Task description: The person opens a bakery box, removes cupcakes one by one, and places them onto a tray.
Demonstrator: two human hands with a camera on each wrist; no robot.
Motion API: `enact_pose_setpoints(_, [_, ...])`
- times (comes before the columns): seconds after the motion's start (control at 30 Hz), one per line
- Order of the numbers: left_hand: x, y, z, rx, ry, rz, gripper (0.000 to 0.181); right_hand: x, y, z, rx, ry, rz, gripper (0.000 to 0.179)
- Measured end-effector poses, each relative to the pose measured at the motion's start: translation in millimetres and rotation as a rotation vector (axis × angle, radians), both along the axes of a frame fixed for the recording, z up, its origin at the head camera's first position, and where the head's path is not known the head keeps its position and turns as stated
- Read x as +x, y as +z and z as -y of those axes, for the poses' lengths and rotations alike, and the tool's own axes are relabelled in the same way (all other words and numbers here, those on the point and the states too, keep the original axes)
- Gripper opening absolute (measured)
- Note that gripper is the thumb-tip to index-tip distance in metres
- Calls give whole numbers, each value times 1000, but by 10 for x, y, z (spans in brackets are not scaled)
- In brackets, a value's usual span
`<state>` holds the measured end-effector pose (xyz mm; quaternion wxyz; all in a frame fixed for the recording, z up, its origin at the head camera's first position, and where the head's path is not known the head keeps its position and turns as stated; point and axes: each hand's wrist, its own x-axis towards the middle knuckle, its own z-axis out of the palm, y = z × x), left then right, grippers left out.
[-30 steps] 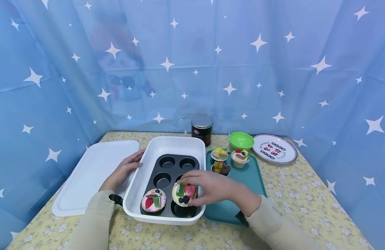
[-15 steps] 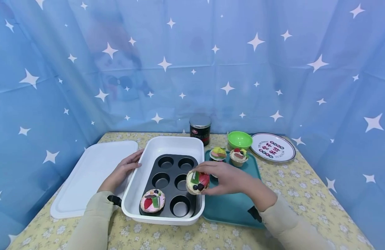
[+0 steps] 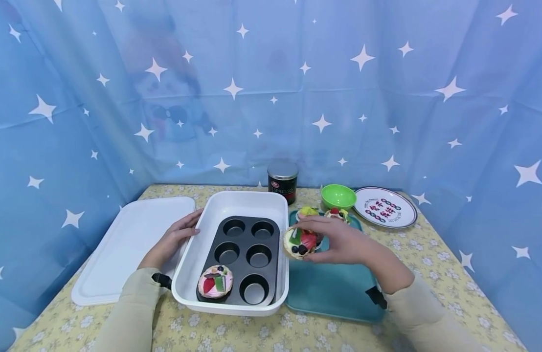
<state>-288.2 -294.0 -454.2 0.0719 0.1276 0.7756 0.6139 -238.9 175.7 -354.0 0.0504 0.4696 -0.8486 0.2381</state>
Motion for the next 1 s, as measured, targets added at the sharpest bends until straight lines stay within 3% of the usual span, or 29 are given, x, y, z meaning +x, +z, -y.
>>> enact_pose_setpoints(0.17, [-3,8,3,-20,9,-3,66,-20,-29,-137,-8,-52,-6,66])
enact_pose_setpoints(0.37, [-5,1,-1,-8,8,7,64,-88,-74,-269,-39,-41,-57,67])
enact_pose_setpoints(0.7, [-4,5,17,-30,-1,-16,64,-214,-33,-586,-47,-179,-2,61])
enact_pose_setpoints(1.0, [-16,-3,10,0,-13,-14,65,-322,-57,-851,21,-279,86,64])
